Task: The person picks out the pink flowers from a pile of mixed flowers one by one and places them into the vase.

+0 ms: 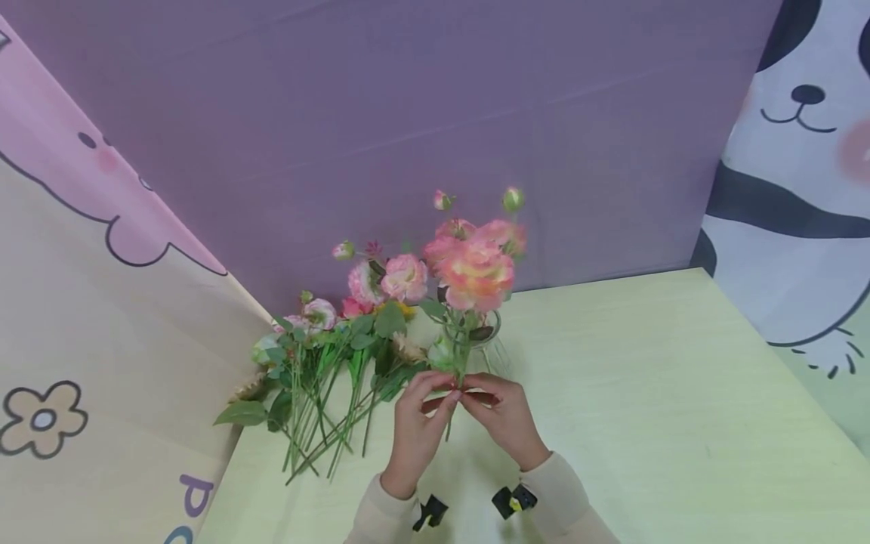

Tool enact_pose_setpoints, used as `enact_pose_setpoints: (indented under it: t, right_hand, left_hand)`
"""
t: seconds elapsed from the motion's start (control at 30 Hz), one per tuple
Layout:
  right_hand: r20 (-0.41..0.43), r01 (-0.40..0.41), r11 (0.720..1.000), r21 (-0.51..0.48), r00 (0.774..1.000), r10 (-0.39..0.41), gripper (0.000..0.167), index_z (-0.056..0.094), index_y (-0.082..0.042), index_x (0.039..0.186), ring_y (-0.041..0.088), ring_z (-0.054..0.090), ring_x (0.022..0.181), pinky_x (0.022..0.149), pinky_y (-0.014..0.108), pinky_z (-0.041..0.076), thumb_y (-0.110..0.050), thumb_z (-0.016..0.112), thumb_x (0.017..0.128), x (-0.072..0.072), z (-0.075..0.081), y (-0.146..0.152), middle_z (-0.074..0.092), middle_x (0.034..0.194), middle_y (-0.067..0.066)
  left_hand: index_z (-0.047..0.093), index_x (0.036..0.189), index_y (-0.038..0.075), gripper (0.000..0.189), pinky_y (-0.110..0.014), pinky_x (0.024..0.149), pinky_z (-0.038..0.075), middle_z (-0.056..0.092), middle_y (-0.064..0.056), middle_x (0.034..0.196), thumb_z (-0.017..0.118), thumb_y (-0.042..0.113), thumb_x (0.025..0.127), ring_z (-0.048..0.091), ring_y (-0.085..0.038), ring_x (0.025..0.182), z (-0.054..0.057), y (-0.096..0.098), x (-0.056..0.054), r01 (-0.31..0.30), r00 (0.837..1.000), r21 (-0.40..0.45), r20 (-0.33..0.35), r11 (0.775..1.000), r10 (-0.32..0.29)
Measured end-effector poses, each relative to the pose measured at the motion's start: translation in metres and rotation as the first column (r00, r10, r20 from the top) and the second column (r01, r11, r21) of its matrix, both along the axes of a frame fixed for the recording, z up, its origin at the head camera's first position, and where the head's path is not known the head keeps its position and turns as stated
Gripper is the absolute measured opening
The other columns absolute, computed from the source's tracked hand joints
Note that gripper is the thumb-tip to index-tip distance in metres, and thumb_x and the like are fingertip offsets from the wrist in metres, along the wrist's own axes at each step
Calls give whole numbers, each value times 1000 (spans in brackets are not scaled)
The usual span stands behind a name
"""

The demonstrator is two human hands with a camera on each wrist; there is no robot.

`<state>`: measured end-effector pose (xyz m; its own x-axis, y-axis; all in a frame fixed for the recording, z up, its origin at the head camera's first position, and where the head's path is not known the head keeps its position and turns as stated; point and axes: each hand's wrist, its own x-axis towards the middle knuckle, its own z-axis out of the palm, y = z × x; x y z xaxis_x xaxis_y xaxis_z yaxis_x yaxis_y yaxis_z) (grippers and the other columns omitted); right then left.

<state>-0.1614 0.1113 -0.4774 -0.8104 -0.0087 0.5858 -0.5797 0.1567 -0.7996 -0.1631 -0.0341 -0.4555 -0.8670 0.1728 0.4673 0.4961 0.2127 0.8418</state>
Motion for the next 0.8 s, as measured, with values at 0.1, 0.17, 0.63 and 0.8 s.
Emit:
enact_pose_setpoints:
  t: [0.1, 0.17, 0.63, 0.8]
  right_hand:
    - [-2, 8, 1000, -12, 1000, -8, 21, 69, 6, 96, 5, 65, 86, 66, 23, 56, 15, 66, 78, -2, 2, 2, 69, 92, 16]
    - [-8, 2, 999, -32, 1000, -2, 21, 68, 8, 94, 5, 65, 84, 64, 22, 55, 18, 65, 77, -4, 4, 5, 69, 89, 17]
    - [-28, 8, 1000, -20, 1000, -9, 20, 66, 12, 90, 1, 63, 85, 64, 19, 54, 24, 62, 75, -16, 27, 23, 66, 87, 23]
    - [-1, 8, 1000, 9, 1000, -8, 18, 67, 9, 92, 2, 63, 86, 66, 20, 55, 19, 63, 78, -27, 30, 31, 66, 88, 21]
  left_hand:
    - [67, 106, 8, 19, -24, 73, 55, 63, -4, 104, 64, 17, 90, 62, -18, 91, -3, -4, -1, -9, 1000, -16, -7, 1000, 9]
    - [67, 107, 8, 19, -24, 72, 55, 64, -4, 103, 63, 16, 91, 62, -18, 89, -7, -8, -2, -21, 1000, -29, -8, 999, 20]
    - [65, 108, 8, 18, -24, 71, 55, 66, -3, 91, 63, 11, 90, 63, -18, 83, -25, -42, -7, -88, 995, -117, 46, 989, 94]
    - [64, 109, 7, 19, -26, 72, 55, 66, -3, 91, 63, 10, 90, 63, -17, 82, -31, -55, -10, -91, 992, -164, 77, 982, 104]
